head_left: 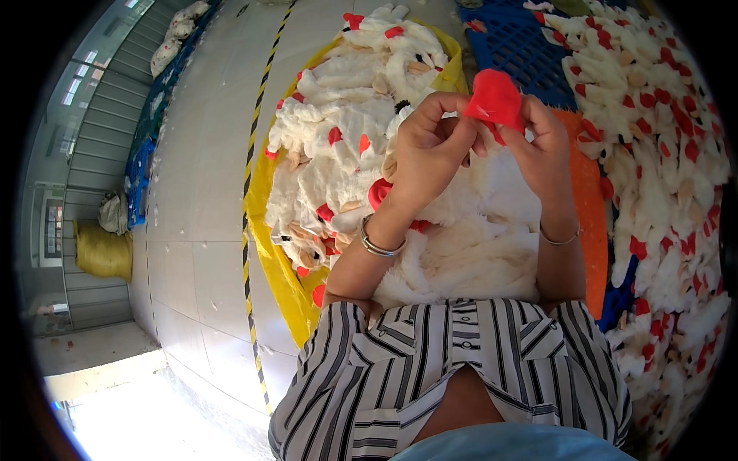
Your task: The person is assembling white stuffed animal toys with red feet and black eyes. They repeatedly pick up the plush bodies, insert the red feet into the leg openings, and adjust the limbs to ensure they are properly seated. The person handles the toys one at a time, working through a pile of components on a yellow surface.
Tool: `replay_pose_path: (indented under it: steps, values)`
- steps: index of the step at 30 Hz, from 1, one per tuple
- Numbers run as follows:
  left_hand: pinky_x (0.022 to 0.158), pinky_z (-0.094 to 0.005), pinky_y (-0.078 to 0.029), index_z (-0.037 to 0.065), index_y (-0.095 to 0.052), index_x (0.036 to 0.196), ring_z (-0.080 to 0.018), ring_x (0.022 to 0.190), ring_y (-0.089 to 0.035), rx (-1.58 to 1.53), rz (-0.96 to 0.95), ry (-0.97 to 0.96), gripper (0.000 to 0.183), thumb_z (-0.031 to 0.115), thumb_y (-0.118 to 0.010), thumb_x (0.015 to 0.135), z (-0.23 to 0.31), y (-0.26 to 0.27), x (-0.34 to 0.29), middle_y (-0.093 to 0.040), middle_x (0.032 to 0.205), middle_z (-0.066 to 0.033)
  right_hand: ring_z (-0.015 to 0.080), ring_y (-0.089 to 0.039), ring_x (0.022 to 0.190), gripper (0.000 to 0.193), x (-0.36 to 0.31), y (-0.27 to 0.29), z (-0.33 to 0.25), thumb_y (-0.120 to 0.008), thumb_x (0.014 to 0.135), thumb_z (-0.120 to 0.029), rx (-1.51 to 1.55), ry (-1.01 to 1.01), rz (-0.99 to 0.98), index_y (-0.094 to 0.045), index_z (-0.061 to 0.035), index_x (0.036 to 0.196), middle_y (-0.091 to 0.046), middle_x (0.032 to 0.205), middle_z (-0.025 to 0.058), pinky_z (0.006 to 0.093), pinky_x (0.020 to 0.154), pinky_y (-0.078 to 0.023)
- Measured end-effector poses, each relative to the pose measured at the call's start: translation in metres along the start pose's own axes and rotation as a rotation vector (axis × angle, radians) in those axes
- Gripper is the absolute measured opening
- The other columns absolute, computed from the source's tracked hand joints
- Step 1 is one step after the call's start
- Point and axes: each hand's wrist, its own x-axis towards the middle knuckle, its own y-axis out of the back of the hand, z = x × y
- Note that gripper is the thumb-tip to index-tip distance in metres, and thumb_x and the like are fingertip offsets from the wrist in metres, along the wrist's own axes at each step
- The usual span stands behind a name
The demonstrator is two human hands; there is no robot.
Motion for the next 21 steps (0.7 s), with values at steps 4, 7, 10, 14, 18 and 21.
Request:
replay_pose_path:
  steps: [4, 7, 10, 14, 18, 21]
  values:
    - [0.061, -0.0212, -0.053, 0.000, -0.060, 0.097, -0.0083, 0.073, -0.066, 0.187, -0.171, -0.167, 0.007, 0.001, -0.062, 0.090, -0.023, -0.008, -0.007, -0.066, 0.086, -0.0034, 0.0120, -0.054, 0.064, 0.013, 0.004, 0.004, 0.003, -0.067, 0.075, 0.000, -0.218, -0.005, 0.023, -0.056, -0.0007, 0.082, -0.060, 0.073, 0.0048, 0.0251, 0.060, -0.044]
    - [0.065, -0.0219, -0.054, -0.001, -0.058, 0.091, -0.0083, 0.075, -0.065, 0.298, -0.223, -0.199, 0.007, 0.000, -0.065, 0.088, -0.024, -0.008, -0.009, -0.064, 0.082, -0.0029, 0.0128, -0.055, 0.064, 0.011, 0.003, 0.001, 0.007, -0.066, 0.075, 0.002, -0.183, 0.003, 0.094, -0.058, -0.0009, 0.083, -0.061, 0.074, 0.0052, 0.0258, 0.060, -0.044]
    - [0.059, -0.0215, -0.050, 0.000, -0.057, 0.083, -0.0072, 0.068, -0.062, 0.252, -0.146, -0.190, 0.012, 0.000, -0.069, 0.083, -0.017, -0.008, -0.008, -0.060, 0.077, -0.0037, 0.0131, -0.057, 0.066, 0.011, 0.004, -0.004, 0.002, -0.064, 0.077, 0.003, -0.114, -0.017, 0.145, -0.060, -0.0012, 0.087, -0.062, 0.076, 0.0054, 0.0262, 0.061, -0.046]
    - [0.059, -0.0204, -0.049, 0.000, -0.057, 0.081, -0.0068, 0.067, -0.061, 0.417, -0.151, -0.291, 0.012, 0.001, -0.069, 0.084, -0.013, -0.002, -0.008, -0.060, 0.073, -0.0025, 0.0131, -0.058, 0.067, 0.014, 0.003, 0.001, 0.005, -0.062, 0.080, 0.004, -0.117, -0.051, 0.064, -0.063, -0.0020, 0.092, -0.064, 0.079, 0.0063, 0.0258, 0.062, -0.047]
    - [0.058, -0.0202, -0.049, 0.001, -0.054, 0.078, -0.0051, 0.065, -0.059, 0.559, -0.267, -0.411, 0.015, 0.002, -0.067, 0.086, -0.009, -0.004, -0.010, -0.059, 0.070, -0.0007, 0.0102, -0.056, 0.070, 0.004, 0.002, 0.011, 0.006, -0.061, 0.084, 0.000, -0.030, -0.102, -0.048, -0.062, -0.0005, 0.088, -0.062, 0.081, 0.0038, 0.0242, 0.061, -0.045]
    - [0.058, -0.0205, -0.049, 0.002, -0.052, 0.081, -0.0043, 0.067, -0.058, 0.277, -0.093, -0.209, 0.016, 0.003, -0.066, 0.087, -0.008, -0.001, -0.008, -0.057, 0.072, 0.0006, 0.0084, -0.053, 0.074, 0.006, -0.003, 0.020, -0.006, -0.060, 0.088, -0.005, 0.398, -0.187, -0.286, -0.061, 0.0007, 0.086, -0.059, 0.084, 0.0022, 0.0239, 0.065, -0.043]
